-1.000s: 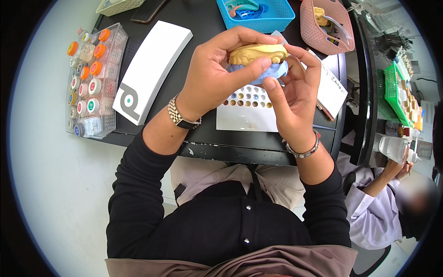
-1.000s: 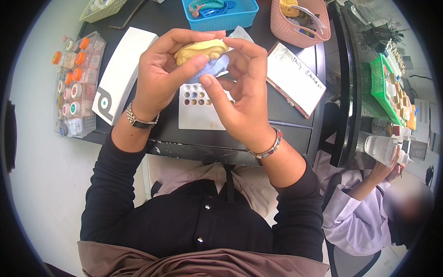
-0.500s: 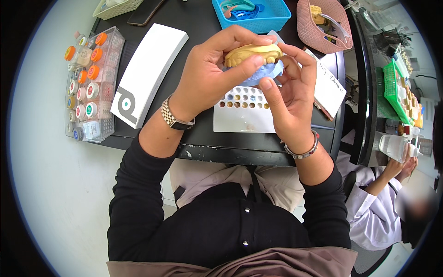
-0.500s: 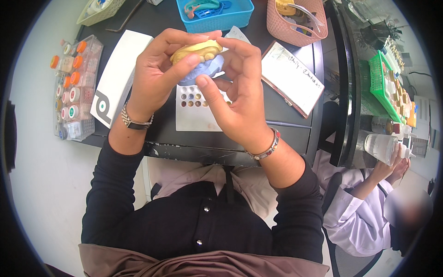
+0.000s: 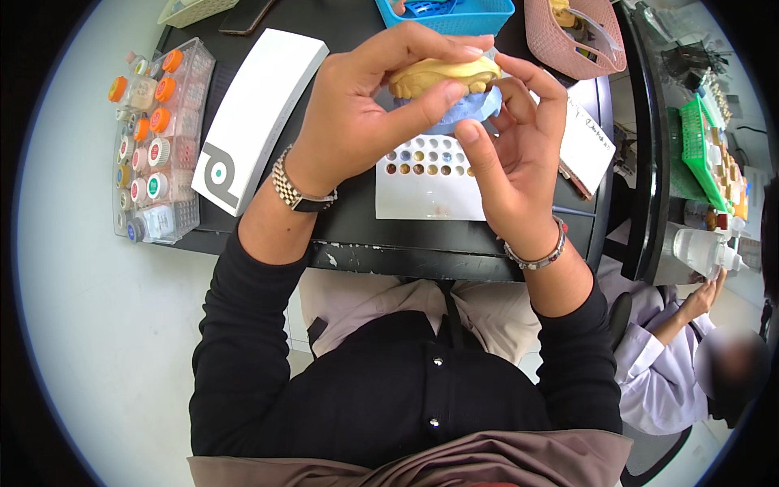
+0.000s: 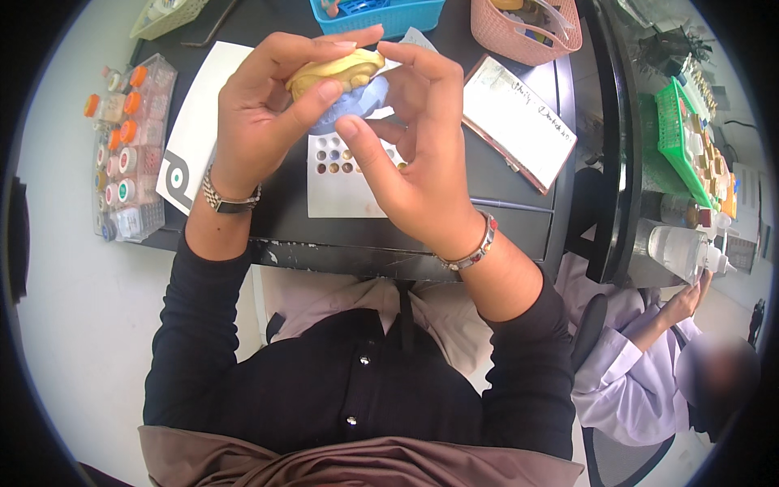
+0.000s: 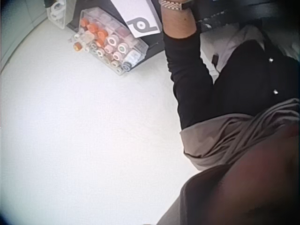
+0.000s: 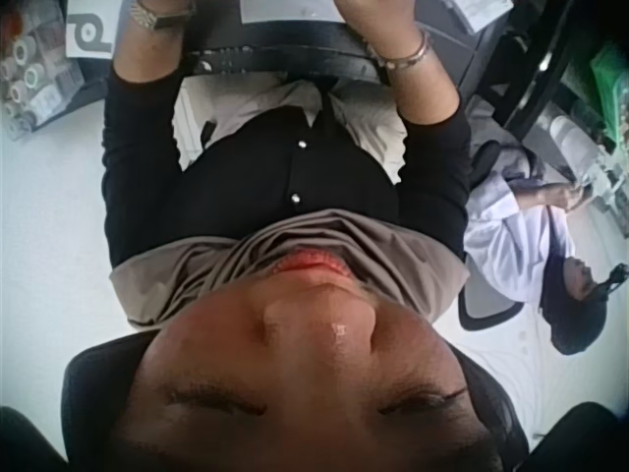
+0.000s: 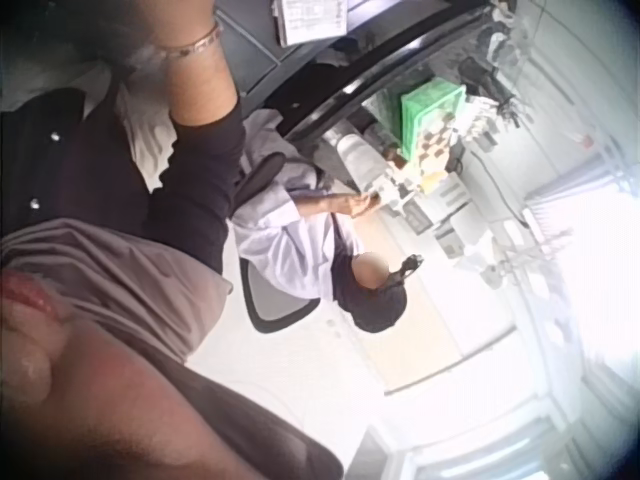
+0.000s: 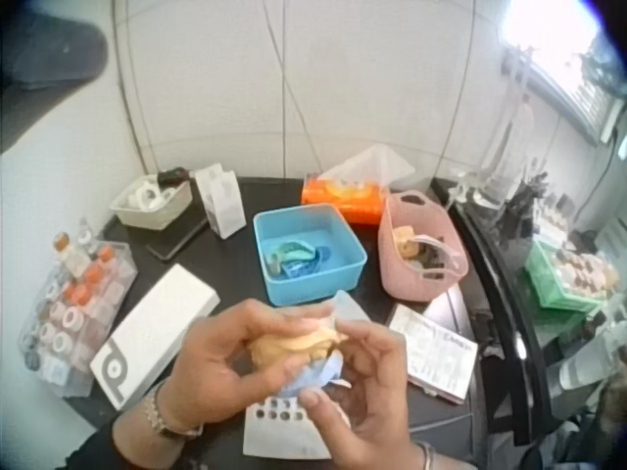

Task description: The person opens a white box to retrieve a dental tool, then picks up a dental mold and a blue silicone tray. They fit the tray onto the mold, inspect the alignment, and separate the two components. The person then places the mold into a container and reaches for a tool from a rack.

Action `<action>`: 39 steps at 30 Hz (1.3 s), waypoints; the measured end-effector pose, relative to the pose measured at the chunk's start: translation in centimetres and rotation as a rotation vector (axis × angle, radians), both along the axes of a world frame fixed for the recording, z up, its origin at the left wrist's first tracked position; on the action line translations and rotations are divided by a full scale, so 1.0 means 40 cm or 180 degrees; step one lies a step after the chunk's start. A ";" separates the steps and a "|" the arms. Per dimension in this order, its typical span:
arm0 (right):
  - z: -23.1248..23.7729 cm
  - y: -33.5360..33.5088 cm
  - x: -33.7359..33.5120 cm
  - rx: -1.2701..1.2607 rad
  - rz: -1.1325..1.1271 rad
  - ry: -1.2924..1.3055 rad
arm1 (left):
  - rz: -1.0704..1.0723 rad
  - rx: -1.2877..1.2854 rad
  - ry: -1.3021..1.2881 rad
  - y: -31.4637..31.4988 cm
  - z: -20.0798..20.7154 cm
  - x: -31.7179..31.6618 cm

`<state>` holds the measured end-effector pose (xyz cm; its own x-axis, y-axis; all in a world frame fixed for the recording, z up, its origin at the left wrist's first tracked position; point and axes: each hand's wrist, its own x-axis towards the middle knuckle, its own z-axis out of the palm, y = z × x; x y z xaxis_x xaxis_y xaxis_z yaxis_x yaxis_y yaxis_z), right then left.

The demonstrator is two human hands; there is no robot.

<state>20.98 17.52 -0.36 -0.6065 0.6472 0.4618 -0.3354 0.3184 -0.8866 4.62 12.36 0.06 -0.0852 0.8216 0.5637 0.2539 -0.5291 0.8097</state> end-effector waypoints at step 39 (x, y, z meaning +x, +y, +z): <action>-0.004 0.013 -0.009 -0.1507 0.0389 -0.0418 | -0.0065 -0.1693 -0.1365 0.005 0.008 -0.004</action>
<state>20.62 18.04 -0.54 -0.7242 0.6878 0.0495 -0.2209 -0.1635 -0.9615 4.46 12.56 0.38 -0.1923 0.9813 0.0026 -0.1533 -0.0326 0.9876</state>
